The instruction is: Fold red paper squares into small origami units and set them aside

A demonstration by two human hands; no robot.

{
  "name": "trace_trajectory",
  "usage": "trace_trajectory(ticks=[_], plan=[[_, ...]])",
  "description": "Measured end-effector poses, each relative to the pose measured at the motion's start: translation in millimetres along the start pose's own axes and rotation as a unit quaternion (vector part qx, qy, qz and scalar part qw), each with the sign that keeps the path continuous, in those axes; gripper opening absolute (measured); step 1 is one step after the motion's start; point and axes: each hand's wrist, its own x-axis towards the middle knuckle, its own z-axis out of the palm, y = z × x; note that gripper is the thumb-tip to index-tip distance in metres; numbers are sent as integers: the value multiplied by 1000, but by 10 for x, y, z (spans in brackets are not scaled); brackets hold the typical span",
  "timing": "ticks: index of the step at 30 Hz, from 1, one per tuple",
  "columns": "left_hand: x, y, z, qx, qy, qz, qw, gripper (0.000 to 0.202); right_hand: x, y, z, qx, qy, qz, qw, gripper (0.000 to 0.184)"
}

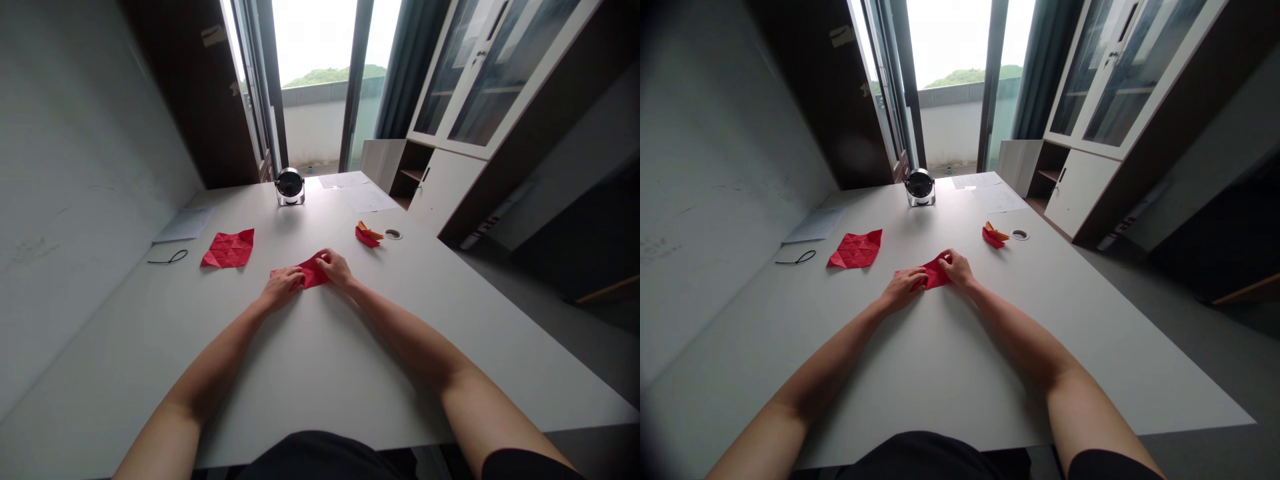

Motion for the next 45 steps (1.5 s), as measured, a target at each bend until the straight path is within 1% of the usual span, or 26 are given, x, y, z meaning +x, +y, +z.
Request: trace_trajectory(ticks=[4, 6, 10, 14, 16, 18, 20, 22, 24, 28, 32, 36, 39, 41, 45], plan=[[-1, -112, 11, -10, 1, 5, 1000, 34, -15, -7, 21, 32, -28, -52, 998, 21], [6, -175, 24, -13, 4, 3, 1000, 34, -40, -28, 40, 29, -44, -78, 996, 21], [18, -253, 53, -8, 3, -14, 1000, 36, -96, -81, 67, -27, -76, -149, 986, 21], [11, -282, 48, -3, 18, -55, 998, 51, -111, -101, 64, -72, -112, -205, 970, 22], [7, -287, 38, -1, 18, -63, 998, 56, -109, -98, 58, -81, -139, -232, 959, 20], [6, -291, 33, 4, 12, -57, 998, 53, -108, -93, 54, -86, -164, -261, 947, 19], [10, -296, 35, 11, 4, -40, 999, 47, -108, -87, 54, -92, -175, -282, 939, 20], [15, -306, 47, 18, -4, -22, 1000, 41, -106, -80, 53, -102, -170, -286, 937, 22], [20, -321, 65, 22, -9, -13, 1000, 40, -102, -71, 47, -119, -157, -277, 940, 21], [25, -344, 92, 12, -15, -26, 999, 41, -92, -48, 22, -165, -133, -265, 941, 19], [17, -333, 56, -21, -36, -20, 999, 43, -93, -48, 3, -199, -128, -271, 933, 21], [5, -294, 6, -53, -67, 0, 996, 43, -106, -63, 17, -171, -149, -309, 924, 16], [8, -273, 20, -54, -61, -8, 997, 41, -112, -60, 39, -134, -173, -341, 915, 18], [12, -269, 49, -53, -52, -24, 997, 38, -110, -54, 44, -125, -180, -343, 914, 19], [12, -281, 91, -47, -49, -43, 997, 38, -94, -52, 16, -141, -181, -317, 920, 19]])
